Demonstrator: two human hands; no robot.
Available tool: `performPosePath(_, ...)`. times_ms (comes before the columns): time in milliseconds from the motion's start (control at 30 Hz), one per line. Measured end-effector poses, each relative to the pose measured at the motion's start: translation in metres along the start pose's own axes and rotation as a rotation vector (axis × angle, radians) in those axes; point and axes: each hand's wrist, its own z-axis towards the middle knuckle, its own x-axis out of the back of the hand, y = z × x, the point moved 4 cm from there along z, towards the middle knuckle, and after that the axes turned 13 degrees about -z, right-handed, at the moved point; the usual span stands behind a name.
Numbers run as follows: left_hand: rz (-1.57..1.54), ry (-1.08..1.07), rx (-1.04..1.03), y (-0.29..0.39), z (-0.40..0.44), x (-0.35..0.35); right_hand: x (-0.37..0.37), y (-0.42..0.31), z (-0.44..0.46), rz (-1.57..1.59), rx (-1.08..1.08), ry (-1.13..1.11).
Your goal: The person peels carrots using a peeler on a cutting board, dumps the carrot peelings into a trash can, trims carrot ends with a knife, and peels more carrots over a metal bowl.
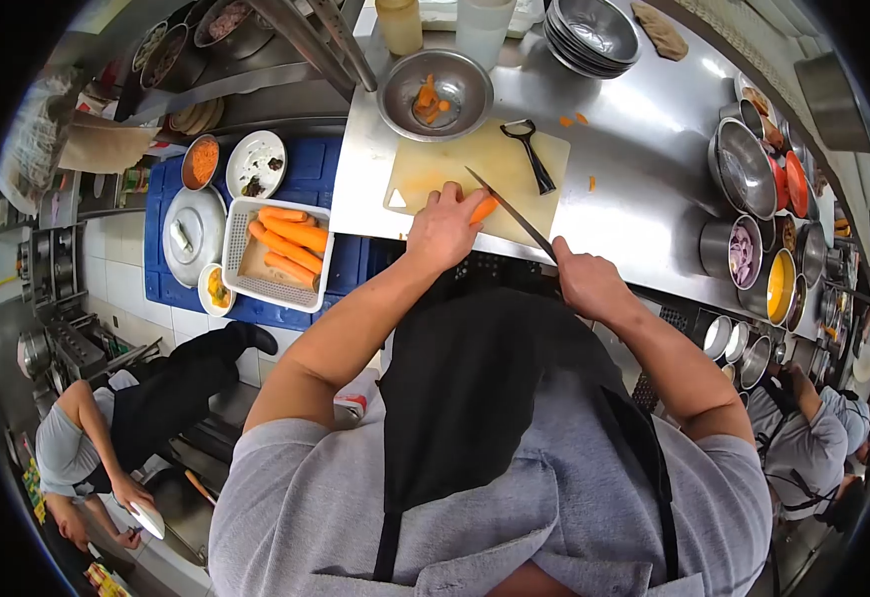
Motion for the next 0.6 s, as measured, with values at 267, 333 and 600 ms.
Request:
performPosePath(267, -0.027, 0.030, 0.019, -0.008, -0.003, -0.005, -0.039, -0.012, 0.054, 0.096, -0.016, 0.060)
performPosePath(333, -0.060, 0.080, 0.032, -0.006, -0.002, -0.005, -0.043, -0.009, 0.054, 0.119, -0.006, 0.068)
performPosePath(600, -0.659, 0.299, 0.095, -0.003, -0.009, 0.062, -0.036, 0.013, 0.050, 0.298, -0.026, 0.081)
